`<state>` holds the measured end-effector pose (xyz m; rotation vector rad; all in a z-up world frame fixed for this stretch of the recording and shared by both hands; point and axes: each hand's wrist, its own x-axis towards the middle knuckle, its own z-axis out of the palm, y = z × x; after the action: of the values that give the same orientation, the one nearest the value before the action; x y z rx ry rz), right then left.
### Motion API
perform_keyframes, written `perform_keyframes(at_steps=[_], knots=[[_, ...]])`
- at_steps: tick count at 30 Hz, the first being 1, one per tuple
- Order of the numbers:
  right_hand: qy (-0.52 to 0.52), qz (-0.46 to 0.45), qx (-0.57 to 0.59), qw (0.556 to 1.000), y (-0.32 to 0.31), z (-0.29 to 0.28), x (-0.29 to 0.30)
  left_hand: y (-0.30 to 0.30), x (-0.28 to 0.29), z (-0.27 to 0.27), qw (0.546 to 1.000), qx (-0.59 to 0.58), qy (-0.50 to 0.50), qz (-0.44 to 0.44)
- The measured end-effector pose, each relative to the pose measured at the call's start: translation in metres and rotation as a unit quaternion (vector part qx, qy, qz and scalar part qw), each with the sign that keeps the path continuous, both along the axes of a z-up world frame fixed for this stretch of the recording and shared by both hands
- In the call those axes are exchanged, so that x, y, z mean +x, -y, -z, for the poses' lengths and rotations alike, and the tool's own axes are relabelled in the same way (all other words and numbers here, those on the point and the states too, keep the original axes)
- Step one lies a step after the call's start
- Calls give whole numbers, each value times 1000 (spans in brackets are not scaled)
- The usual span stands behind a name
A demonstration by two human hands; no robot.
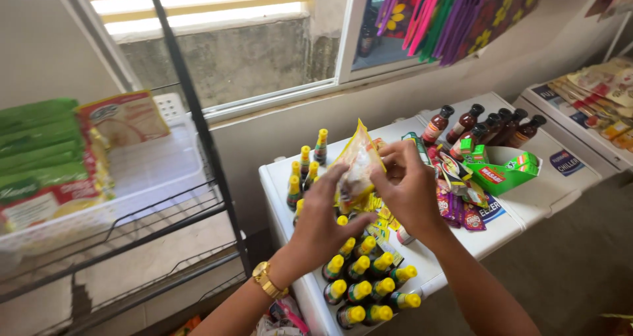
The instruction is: The person is stocking and organizing various packets of spices and condiment bottles from a table onto a wire shelf.
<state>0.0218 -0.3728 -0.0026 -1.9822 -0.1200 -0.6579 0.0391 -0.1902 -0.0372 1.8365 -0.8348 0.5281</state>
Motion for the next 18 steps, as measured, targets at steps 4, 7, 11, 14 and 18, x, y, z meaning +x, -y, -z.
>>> perform_keyframes(at_steps=[4,7,11,14,18], knots=[[-52,-119,41,991,-58,-18,-16,-23,-19,-4,999,-11,24,20],[-65,-210,29,975,-80,-24,-19,-51,-25,7,991,-85,-99,33],[43,-180,-85,979,-96,-42,-16,-101,-34,4,951,-193,-228,80],[23,-133,-138,981,-113,-60,-17,-141,-42,-3,933,-230,-256,103],[-157,-329,-5,931,-139,-48,-3,-183,-53,-9,930,-235,-266,95]])
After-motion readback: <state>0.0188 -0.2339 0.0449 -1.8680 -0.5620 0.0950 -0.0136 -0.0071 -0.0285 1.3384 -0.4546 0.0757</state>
